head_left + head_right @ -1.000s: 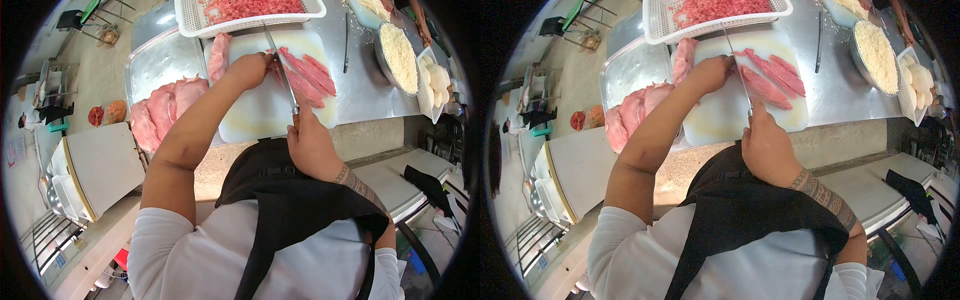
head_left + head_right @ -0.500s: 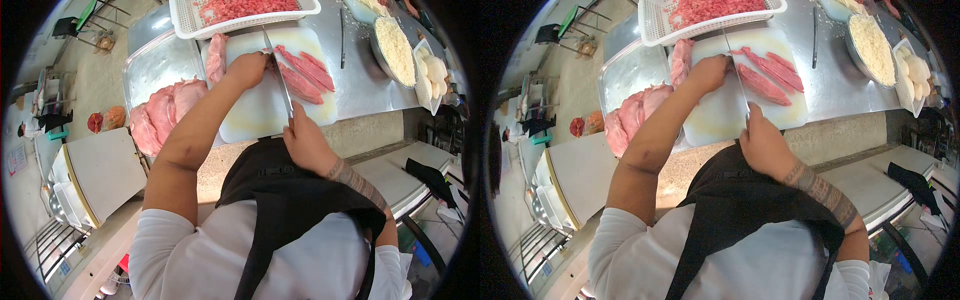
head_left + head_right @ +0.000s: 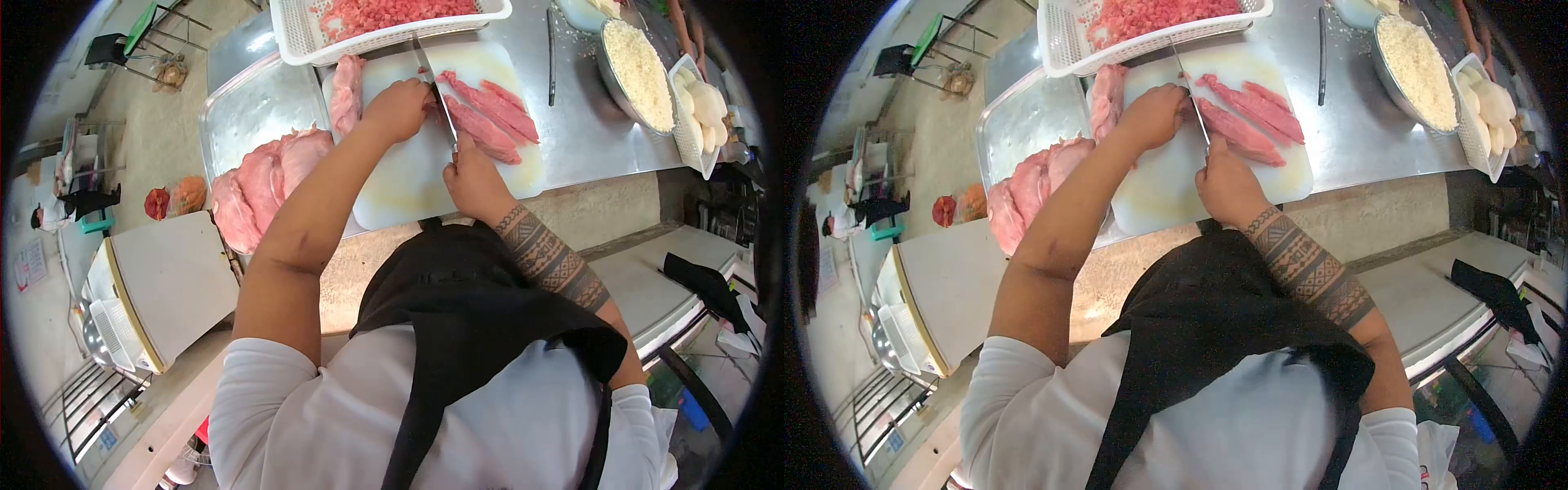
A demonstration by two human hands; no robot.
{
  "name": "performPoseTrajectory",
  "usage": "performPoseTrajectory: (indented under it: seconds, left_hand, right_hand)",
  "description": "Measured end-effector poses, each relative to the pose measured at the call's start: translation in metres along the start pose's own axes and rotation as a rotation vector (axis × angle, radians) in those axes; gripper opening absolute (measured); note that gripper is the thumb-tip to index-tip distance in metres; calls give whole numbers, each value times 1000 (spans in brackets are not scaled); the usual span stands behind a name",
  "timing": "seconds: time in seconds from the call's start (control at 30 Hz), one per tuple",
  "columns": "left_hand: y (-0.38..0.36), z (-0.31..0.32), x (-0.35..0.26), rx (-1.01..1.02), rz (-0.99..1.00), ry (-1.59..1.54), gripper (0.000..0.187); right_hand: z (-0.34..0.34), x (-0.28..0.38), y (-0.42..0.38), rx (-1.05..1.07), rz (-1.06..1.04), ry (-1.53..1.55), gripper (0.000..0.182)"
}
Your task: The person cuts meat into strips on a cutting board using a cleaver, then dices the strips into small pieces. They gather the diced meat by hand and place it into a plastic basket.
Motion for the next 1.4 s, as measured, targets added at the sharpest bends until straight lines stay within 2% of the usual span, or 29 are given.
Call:
performPoseTrajectory:
  seconds: [0.07, 0.27, 0.37, 0.57, 0.63, 0.77, 0.87, 0.97, 1.07, 1.17, 1.27, 1.4]
  left_hand:
    - [-1, 5, 0, -42, -18, -2, 16]
    - [6, 5, 9, 0, 7, -27, 13]
    - [-1, 3, 12, 64, 51, -22, 20]
    - [-31, -15, -5, 64, 99, -83, 34]
    - [-45, -22, -15, 125, 75, -61, 31]
    - [-70, -23, -30, 225, -4, -35, 25]
    - [-85, -12, -31, 192, -45, -63, 19]
    - [-98, -8, -36, 71, -147, -168, 18]
    - [-106, -18, -45, 177, -218, -302, 21]
    - [-103, -21, -56, 12, -157, -119, 22]
    - [-101, -8, -59, 103, -197, -59, 36]
    - [-115, -7, -74, -246, -379, -106, 47]
  right_hand:
    - [3, -4, -3, -10, -8, -15, 31]
    - [3, -1, -28, 19, 23, -30, 33]
    - [-10, -3, -46, 65, 51, -19, 39]
    - [-33, -20, -55, 117, 75, -74, 44]
    - [-42, -19, -57, 119, 47, -123, 42]
    - [-59, -22, -67, 138, -26, -17, 46]
    - [-78, -19, -71, 143, -67, 62, 49]
    - [-100, -24, -75, 175, -65, 97, 48]
    - [-119, -26, -75, 246, -21, 96, 45]
    - [-130, -34, -71, 309, -31, 74, 43]
    - [-136, -44, -62, 361, -89, 24, 43]
    - [-147, -45, -51, 447, -104, -66, 43]
Point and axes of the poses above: each hand's wrist, its own y-axis towards the middle knuckle, its own z-axis out of the palm, x = y × z, the point moved 2 cm from there along y, towards the middle knuckle, and after that the axes turned 9 degrees about y, right-handed, at the moved point
